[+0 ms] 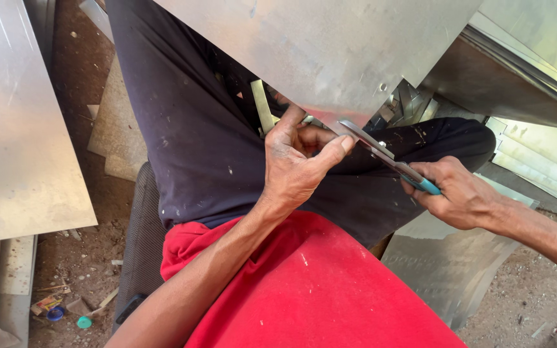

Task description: The person cuts several notches into the edge of a large metal sheet using shears while sitting on the floor, then uses a small block to sand the edges of the sheet.

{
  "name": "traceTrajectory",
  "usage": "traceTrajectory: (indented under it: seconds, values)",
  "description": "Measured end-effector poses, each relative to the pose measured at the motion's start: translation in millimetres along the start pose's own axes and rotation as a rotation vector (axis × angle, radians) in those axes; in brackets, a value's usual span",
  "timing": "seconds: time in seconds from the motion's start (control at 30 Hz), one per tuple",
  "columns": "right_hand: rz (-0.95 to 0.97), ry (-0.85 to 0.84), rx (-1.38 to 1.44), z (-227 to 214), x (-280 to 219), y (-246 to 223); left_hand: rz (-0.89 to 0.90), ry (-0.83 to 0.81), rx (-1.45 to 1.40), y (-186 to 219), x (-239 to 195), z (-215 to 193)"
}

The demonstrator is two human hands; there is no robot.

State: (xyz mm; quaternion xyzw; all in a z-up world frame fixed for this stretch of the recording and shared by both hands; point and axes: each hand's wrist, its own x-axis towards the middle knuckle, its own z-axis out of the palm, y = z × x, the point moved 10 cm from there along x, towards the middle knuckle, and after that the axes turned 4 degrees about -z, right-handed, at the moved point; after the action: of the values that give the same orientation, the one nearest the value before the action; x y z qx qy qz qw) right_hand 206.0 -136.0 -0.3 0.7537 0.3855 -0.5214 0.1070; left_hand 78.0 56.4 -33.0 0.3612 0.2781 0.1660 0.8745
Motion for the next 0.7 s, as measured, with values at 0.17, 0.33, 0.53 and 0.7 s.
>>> traceTrajectory:
  seconds: [0.17, 0.33, 0.53, 0.7]
  values:
    - [-0.227, 0.124, 0.263, -19, 6, -39, -0.008, -0.038, -0.068, -8, 3, 1]
    - [-0.075, 0.100, 0.097, -25, 9, -38, -0.059, -0.147, -0.104, -5, 7, -2]
    - [-0.189, 0.211, 0.271, 6, -3, -18, 0.087, -0.188, 0.521, 36, 12, -25]
    - [0.102, 0.262, 0.623, 96, -22, 19, 0.021, -0.428, 0.643, 37, 22, -12]
